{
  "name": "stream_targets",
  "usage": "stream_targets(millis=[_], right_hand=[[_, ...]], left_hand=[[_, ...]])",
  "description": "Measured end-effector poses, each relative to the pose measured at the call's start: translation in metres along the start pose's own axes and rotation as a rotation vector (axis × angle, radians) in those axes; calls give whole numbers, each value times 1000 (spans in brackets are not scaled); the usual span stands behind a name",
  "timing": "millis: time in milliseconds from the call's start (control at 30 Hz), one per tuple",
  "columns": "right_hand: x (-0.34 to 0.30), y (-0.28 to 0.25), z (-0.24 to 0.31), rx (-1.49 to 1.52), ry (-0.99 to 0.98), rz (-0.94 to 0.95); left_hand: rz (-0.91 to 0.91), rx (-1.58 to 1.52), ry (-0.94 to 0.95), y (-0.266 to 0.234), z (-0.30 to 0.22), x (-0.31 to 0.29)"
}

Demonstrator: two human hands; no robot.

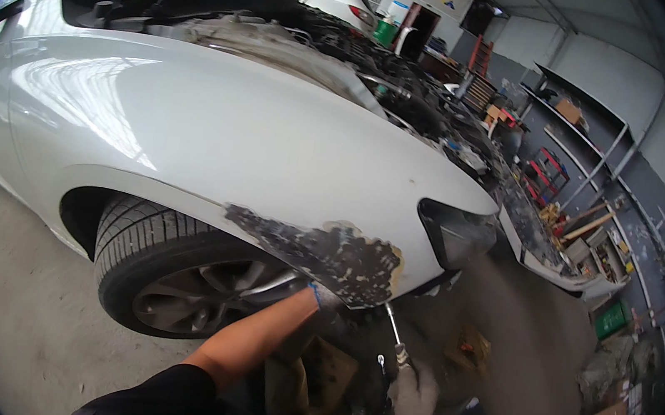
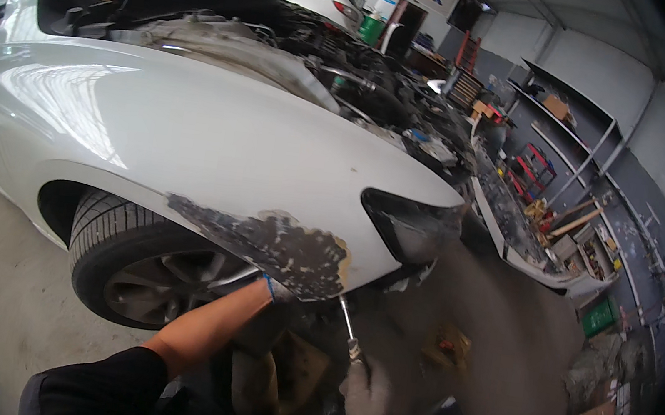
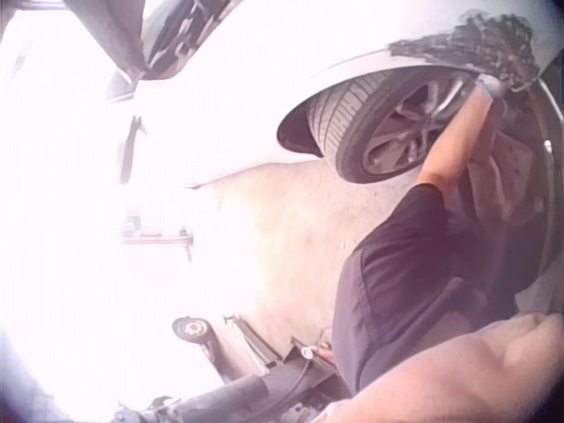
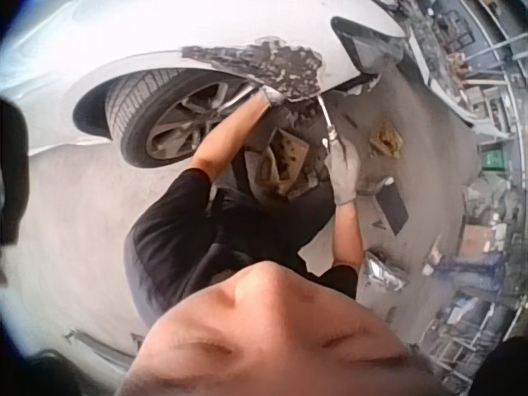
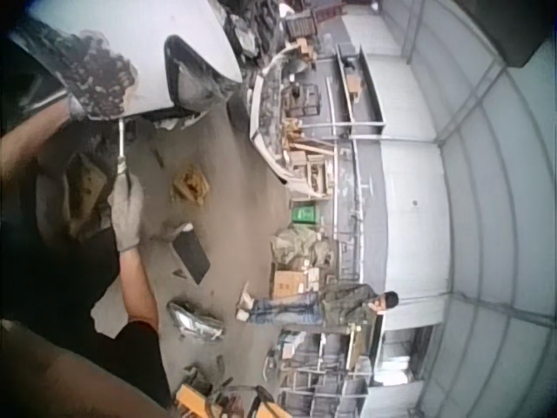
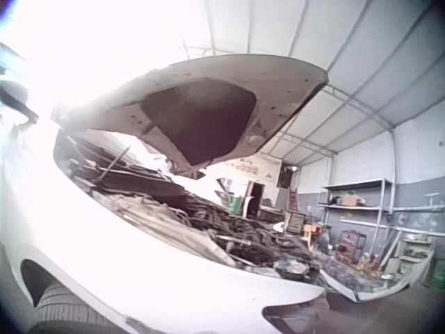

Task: The person sorts through small metal parts in yellow containers, then walks to a white car and uses a socket wrench to tighten bolts on the front bumper area.

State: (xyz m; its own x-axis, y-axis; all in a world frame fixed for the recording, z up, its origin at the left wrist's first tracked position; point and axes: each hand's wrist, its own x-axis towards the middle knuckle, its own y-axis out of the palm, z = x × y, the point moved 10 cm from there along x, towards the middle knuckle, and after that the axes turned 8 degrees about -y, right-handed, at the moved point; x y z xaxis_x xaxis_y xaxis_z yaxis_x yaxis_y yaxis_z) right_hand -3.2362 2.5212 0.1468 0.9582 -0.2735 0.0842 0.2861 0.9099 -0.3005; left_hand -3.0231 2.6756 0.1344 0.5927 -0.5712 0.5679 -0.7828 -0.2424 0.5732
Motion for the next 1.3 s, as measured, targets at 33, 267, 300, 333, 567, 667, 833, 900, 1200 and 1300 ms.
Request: stream_targets(millis=[33,267,300,333,567,667,833,900,1200,1300], right_hand=[[3,-5,29,-351,-321,-35],[-16,5,52,-838,-926,-94],[2,-7,31,-419,-584,-9],[7,-6,9,-3,-231,67],[1,-10,52,-573,-806,-119],[5,-11,51,-545,-753,-96],[-3,10,-12,270,166,189],[-8,13,-16,304,194,205],[2,-2,16,-113,-243,-40],[6,6,1,160,33,9]], left_hand=[[-38,94,1,-3,-1,-1],[-193,525,-35,-15,5,-5],[-215,576,-41,-19,4,-7],[-229,620,-54,-21,6,-10],[-309,827,-80,-36,4,-22],[-333,889,-86,-39,1,-26],[-364,1006,-103,-39,-3,-28],[-370,1059,-112,-38,0,-26],[-398,1203,-107,-21,-15,-11],[-388,1206,-81,-17,-19,-7]])
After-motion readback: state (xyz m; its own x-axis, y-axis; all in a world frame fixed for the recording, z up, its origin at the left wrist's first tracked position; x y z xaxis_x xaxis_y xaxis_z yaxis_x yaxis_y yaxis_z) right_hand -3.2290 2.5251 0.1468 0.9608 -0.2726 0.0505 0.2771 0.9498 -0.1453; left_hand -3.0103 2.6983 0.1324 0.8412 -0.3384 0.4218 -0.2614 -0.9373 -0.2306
